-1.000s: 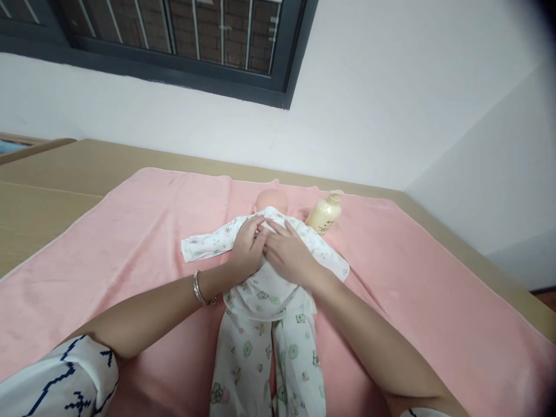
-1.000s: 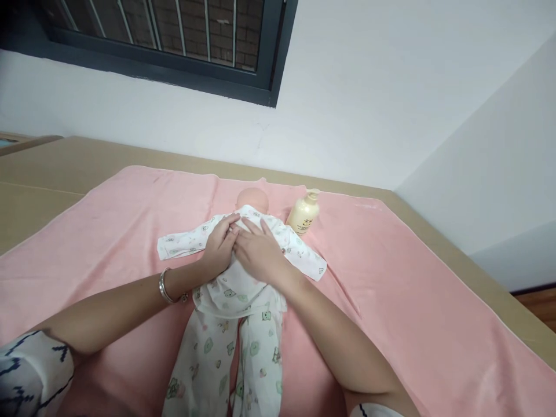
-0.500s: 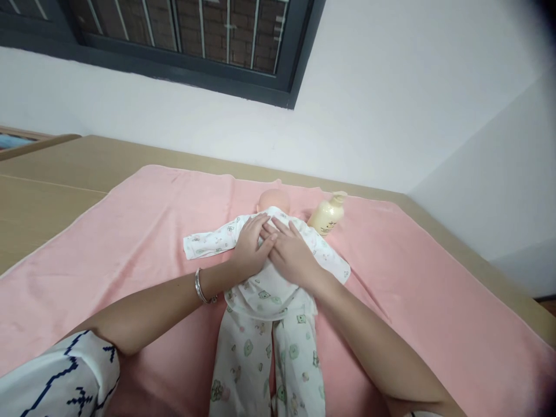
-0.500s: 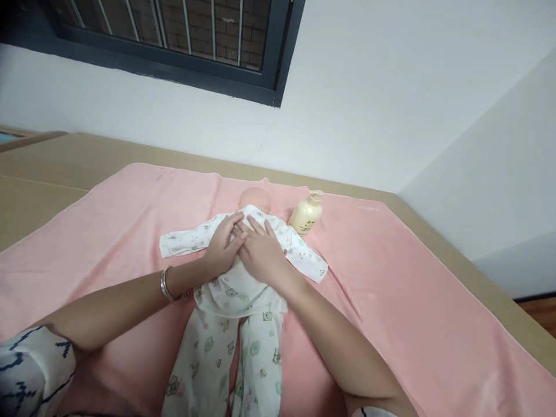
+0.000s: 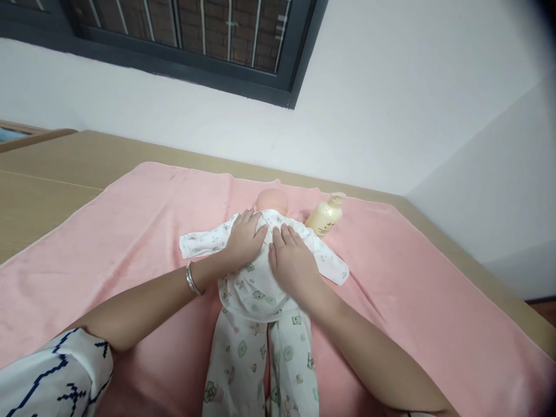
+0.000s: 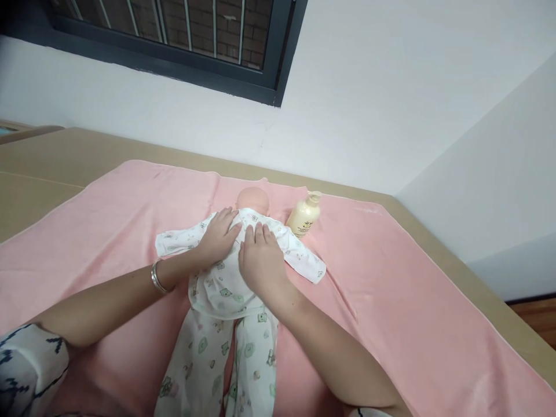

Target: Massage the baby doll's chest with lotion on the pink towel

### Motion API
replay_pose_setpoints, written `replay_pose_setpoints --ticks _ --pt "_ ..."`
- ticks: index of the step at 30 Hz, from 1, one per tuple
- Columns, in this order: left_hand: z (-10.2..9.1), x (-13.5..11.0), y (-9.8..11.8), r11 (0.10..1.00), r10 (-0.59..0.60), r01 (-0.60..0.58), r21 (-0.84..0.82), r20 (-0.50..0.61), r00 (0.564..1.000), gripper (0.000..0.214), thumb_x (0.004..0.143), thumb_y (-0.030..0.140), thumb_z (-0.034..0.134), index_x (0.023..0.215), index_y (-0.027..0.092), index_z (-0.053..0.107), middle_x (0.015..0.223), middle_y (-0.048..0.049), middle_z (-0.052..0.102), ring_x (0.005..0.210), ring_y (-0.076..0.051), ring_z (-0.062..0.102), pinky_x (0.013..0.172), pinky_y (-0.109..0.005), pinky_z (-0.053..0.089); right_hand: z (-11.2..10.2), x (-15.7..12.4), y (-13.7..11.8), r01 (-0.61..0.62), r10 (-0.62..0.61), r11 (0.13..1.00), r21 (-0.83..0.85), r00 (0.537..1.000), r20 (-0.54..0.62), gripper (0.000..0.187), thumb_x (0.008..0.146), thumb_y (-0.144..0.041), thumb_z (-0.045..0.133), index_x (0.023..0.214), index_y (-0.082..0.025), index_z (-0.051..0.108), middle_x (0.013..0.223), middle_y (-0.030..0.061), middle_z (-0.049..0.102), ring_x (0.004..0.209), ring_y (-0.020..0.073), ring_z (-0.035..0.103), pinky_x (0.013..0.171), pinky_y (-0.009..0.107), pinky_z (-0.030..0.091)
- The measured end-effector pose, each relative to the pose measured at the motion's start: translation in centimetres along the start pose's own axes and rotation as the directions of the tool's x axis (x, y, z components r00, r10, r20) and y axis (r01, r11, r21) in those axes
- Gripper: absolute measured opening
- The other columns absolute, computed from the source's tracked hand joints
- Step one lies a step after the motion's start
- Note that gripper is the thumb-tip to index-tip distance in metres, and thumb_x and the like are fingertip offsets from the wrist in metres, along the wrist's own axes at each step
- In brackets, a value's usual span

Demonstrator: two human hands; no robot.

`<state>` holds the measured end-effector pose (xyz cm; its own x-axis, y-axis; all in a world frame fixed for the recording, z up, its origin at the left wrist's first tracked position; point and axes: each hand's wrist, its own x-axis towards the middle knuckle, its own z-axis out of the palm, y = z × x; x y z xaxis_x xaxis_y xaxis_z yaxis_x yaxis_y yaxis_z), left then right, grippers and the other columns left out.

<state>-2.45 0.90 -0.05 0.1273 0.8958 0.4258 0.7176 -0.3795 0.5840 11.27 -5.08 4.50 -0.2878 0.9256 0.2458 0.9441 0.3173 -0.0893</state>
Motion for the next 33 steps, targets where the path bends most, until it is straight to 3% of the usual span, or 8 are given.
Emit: replay_pose_setpoints --ticks 4,8,12,15,20,23,29,33 --pt "-0.1 -1.6 1.3 0.993 0.077 -0.079 0.089 0.028 0.997 0.052 0.100 0.030 0.034 0.142 0.003 0.048 0.153 -0.0213 0.047 0.147 -0.035 0.035 0.123 -0.052 0.027 -0.1 2.2 3.2 -0.059 0.044 0.983 0.176 0.996 0.083 0.058 0.105 -0.041 0.028 0.150 -0.008 0.044 0.157 0.0185 0.042 0.149 0.0291 0.035 0.122 0.046 0.030" --pt "-0.4 -1.8 1.7 0.987 0.121 -0.128 0.093 0.074 0.990 0.051 0.098 0.025 0.034 0.143 0.004 0.048 0.154 -0.0191 0.046 0.148 -0.031 0.035 0.124 -0.048 0.026 0.1 3.3 4.5 -0.200 0.173 0.969 0.144 0.968 0.183 0.072 0.103 -0.051 0.029 0.155 0.000 0.031 0.162 0.0239 0.027 0.153 0.0344 0.021 0.123 0.051 0.025" --pt "-1.1 0.2 0.7 0.998 0.021 -0.029 0.063 0.121 0.992 0.050 0.099 0.027 0.034 0.140 0.005 0.051 0.149 -0.0191 0.052 0.143 -0.030 0.043 0.121 -0.049 0.032 -0.6 1.2 1.2 -0.105 0.097 0.994 0.035 0.979 0.177 0.065 0.104 -0.038 0.026 0.154 0.003 0.031 0.161 0.0254 0.029 0.153 0.0331 0.023 0.125 0.047 0.022" --pt "-1.3 0.4 0.7 0.995 -0.002 -0.010 0.095 0.129 0.992 0.050 0.100 0.031 0.033 0.139 0.005 0.051 0.147 -0.0213 0.053 0.142 -0.032 0.044 0.119 -0.051 0.034 -1.5 0.1 -0.4 -0.050 0.054 0.998 -0.024 0.980 0.194 0.064 0.104 -0.037 0.027 0.154 0.002 0.032 0.162 0.0250 0.027 0.153 0.0328 0.024 0.126 0.047 0.020" --pt "-1.3 -1.7 2.2 0.986 0.092 -0.109 0.128 0.127 0.988 0.051 0.099 0.022 0.031 0.141 0.003 0.050 0.151 -0.0202 0.050 0.146 -0.031 0.039 0.122 -0.047 0.030 -2.3 1.9 2.9 0.029 -0.056 0.996 0.084 0.940 0.335 0.078 0.102 -0.052 0.031 0.159 -0.002 0.017 0.166 0.0207 0.011 0.156 0.0296 0.007 0.126 0.052 0.014" --pt "-1.6 -1.2 1.9 0.989 0.085 -0.101 0.105 0.145 0.986 0.049 0.098 0.025 0.034 0.140 0.006 0.052 0.151 -0.0178 0.050 0.145 -0.030 0.040 0.122 -0.047 0.031 -2.2 2.4 3.7 0.080 -0.118 0.990 0.118 0.927 0.355 0.081 0.102 -0.056 0.031 0.160 -0.003 0.012 0.167 0.0201 0.005 0.156 0.0295 0.002 0.126 0.054 0.011" --pt "-2.2 1.9 -0.4 0.998 0.013 -0.028 0.061 0.223 0.975 0.043 0.101 0.032 0.032 0.126 0.012 0.060 0.129 -0.0156 0.067 0.125 -0.028 0.059 0.110 -0.046 0.044 -2.1 -0.4 -0.8 0.058 -0.053 0.998 -0.018 0.978 0.201 0.062 0.101 -0.030 0.035 0.153 0.003 0.033 0.161 0.0267 0.029 0.153 0.0357 0.022 0.124 0.051 0.022" --pt "-1.3 0.2 0.4 0.975 0.080 -0.102 0.197 0.117 0.990 0.047 0.100 0.028 0.033 0.136 0.006 0.052 0.142 -0.0217 0.057 0.138 -0.033 0.048 0.117 -0.051 0.036 -1.8 0.7 0.2 0.054 -0.065 0.994 0.099 0.992 0.110 0.051 0.100 -0.027 0.035 0.143 -0.006 0.051 0.154 0.0205 0.046 0.147 0.0302 0.037 0.121 0.046 0.030"
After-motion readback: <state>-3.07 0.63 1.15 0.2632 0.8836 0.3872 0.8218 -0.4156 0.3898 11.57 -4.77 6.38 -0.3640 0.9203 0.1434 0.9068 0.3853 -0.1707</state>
